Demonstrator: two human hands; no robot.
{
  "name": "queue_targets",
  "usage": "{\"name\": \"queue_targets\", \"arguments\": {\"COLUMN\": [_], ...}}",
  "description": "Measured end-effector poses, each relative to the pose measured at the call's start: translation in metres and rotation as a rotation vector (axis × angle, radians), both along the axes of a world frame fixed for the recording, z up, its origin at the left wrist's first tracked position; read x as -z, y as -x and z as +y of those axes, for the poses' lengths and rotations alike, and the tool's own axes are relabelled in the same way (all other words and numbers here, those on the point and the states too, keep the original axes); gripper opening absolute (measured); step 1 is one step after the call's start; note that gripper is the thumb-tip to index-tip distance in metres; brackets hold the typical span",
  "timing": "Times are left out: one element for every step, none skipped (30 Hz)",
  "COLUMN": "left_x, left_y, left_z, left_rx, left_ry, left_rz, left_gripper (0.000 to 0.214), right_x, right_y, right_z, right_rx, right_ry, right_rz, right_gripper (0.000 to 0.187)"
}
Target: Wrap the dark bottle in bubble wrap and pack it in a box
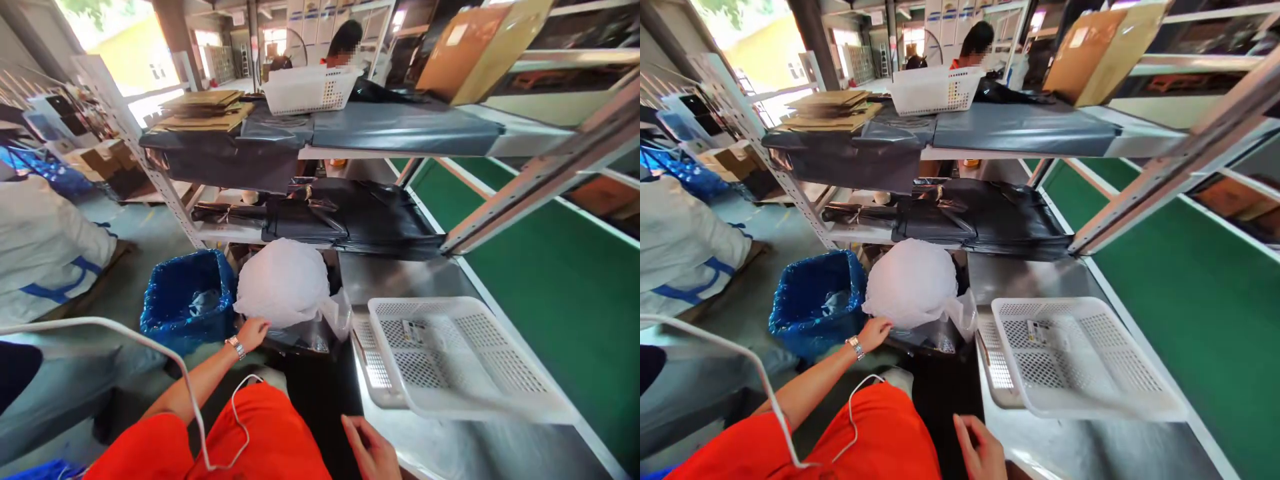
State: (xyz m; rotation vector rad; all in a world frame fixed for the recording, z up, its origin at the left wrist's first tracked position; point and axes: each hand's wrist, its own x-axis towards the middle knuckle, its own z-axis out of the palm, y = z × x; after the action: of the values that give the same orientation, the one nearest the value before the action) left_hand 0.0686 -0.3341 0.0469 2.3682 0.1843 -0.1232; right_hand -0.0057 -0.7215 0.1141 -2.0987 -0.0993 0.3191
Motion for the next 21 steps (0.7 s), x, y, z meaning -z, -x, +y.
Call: {"name": "queue_targets", "arguments": {"left_x": [0.008,0.017,0.024,0.032,0.039,0.046,0.052,0.057,0.062,0.065,0.068,0.07,0.07,0.07,0.068,0.064,0.058,0.051,0.041,0.03,0.018], "left_y": [-0.002,-0.005,-0.01,-0.016,-0.023,-0.03,-0.038,-0.047,-0.055,-0.062,-0.068,-0.072,-0.075,-0.076,-0.075,-0.072,-0.069,-0.064,-0.06,-0.058,-0.057], "left_z": [0.019,0.036,0.052,0.067,0.08,0.091,0.1,0.107,0.113,0.118,0.122,0.126,0.13,0.133,0.136,0.137,0.137,0.135,0.131,0.125,0.118], "left_rx": [-0.058,-0.108,-0.151,-0.187,-0.21,-0.222,-0.223,-0.216,-0.202,-0.183,-0.16,-0.134,-0.103,-0.069,-0.035,-0.005,0.015,0.034,0.065,0.134,0.248], "left_ry": [-0.015,-0.026,-0.036,-0.044,-0.05,-0.053,-0.053,-0.051,-0.046,-0.04,-0.031,-0.022,-0.012,-0.003,0.007,0.017,0.023,0.017,-0.002,-0.032,-0.068], "left_rz": [0.006,0.014,0.023,0.031,0.037,0.042,0.046,0.049,0.05,0.052,0.054,0.06,0.066,0.072,0.076,0.078,0.061,0.015,-0.057,-0.149,-0.246], "left_gripper": [0.035,0.038,0.041,0.045,0.05,0.057,0.065,0.072,0.078,0.082,0.081,0.076,0.064,0.049,0.034,0.027,0.031,0.045,0.065,0.086,0.1], "right_x": [0.005,0.011,0.018,0.027,0.036,0.046,0.055,0.064,0.073,0.081,0.088,0.094,0.098,0.101,0.102,0.101,0.099,0.095,0.09,0.084,0.078], "right_y": [-0.012,-0.025,-0.04,-0.056,-0.073,-0.091,-0.109,-0.127,-0.145,-0.161,-0.175,-0.188,-0.197,-0.205,-0.21,-0.213,-0.215,-0.215,-0.214,-0.212,-0.211], "right_z": [0.007,0.014,0.024,0.036,0.051,0.068,0.087,0.107,0.128,0.148,0.166,0.181,0.194,0.202,0.208,0.212,0.214,0.216,0.218,0.222,0.227], "right_rx": [-0.008,-0.021,-0.038,-0.064,-0.094,-0.128,-0.17,-0.21,-0.247,-0.28,-0.313,-0.353,-0.397,-0.44,-0.481,-0.514,-0.542,-0.568,-0.594,-0.628,-0.664], "right_ry": [-0.003,-0.007,-0.011,-0.012,-0.008,0.003,0.024,0.061,0.113,0.185,0.272,0.371,0.469,0.553,0.613,0.649,0.66,0.649,0.622,0.585,0.535], "right_rz": [0.007,0.009,0.005,-0.006,-0.024,-0.049,-0.077,-0.11,-0.149,-0.186,-0.217,-0.235,-0.238,-0.23,-0.214,-0.196,-0.181,-0.173,-0.17,-0.172,-0.175], "right_gripper": [0.049,0.049,0.048,0.046,0.046,0.046,0.047,0.048,0.049,0.051,0.055,0.058,0.058,0.054,0.047,0.037,0.027,0.021,0.018,0.019,0.02]}}
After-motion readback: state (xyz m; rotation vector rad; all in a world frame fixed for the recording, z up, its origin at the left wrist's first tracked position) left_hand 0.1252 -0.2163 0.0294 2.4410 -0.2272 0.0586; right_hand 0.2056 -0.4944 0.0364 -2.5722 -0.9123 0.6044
